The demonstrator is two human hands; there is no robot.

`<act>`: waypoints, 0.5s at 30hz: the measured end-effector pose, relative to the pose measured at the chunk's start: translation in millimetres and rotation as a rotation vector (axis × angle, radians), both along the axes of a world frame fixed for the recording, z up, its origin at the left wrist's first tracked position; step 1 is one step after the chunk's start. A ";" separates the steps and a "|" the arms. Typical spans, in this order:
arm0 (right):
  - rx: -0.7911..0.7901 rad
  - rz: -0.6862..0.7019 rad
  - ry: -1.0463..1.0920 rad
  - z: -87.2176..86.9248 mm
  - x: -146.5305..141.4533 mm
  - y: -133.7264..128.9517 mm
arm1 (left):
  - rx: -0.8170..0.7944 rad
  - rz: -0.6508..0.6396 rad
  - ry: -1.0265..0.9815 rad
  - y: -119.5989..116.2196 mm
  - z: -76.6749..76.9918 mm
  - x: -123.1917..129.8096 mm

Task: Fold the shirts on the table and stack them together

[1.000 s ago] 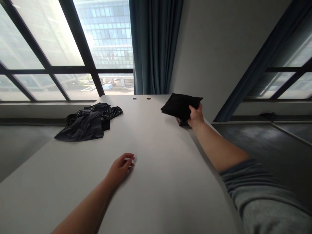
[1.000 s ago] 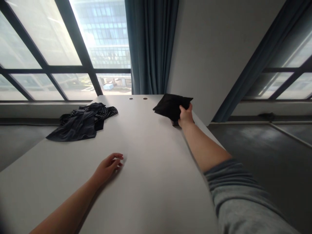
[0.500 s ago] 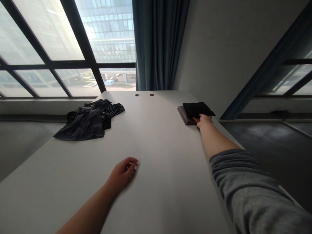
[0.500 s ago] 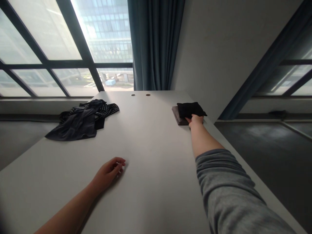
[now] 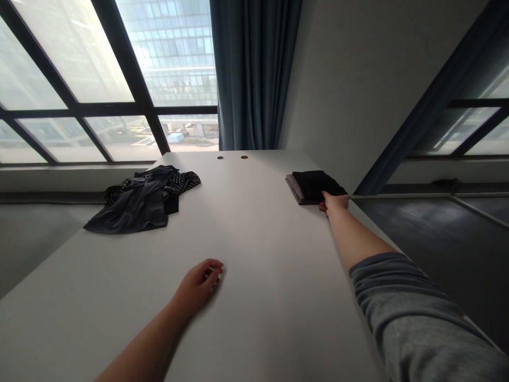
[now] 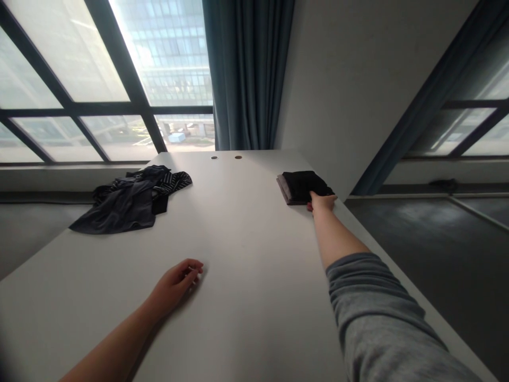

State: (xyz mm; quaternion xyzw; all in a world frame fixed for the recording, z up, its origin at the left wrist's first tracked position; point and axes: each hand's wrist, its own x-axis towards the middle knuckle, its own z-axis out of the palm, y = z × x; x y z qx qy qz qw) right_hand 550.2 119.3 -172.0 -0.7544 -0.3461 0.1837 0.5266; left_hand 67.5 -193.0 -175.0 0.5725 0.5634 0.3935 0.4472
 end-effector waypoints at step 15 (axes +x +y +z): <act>-0.416 0.533 -0.932 24.9 -38.5 43.9 | 0.031 0.014 0.053 -2.7 11.5 4.2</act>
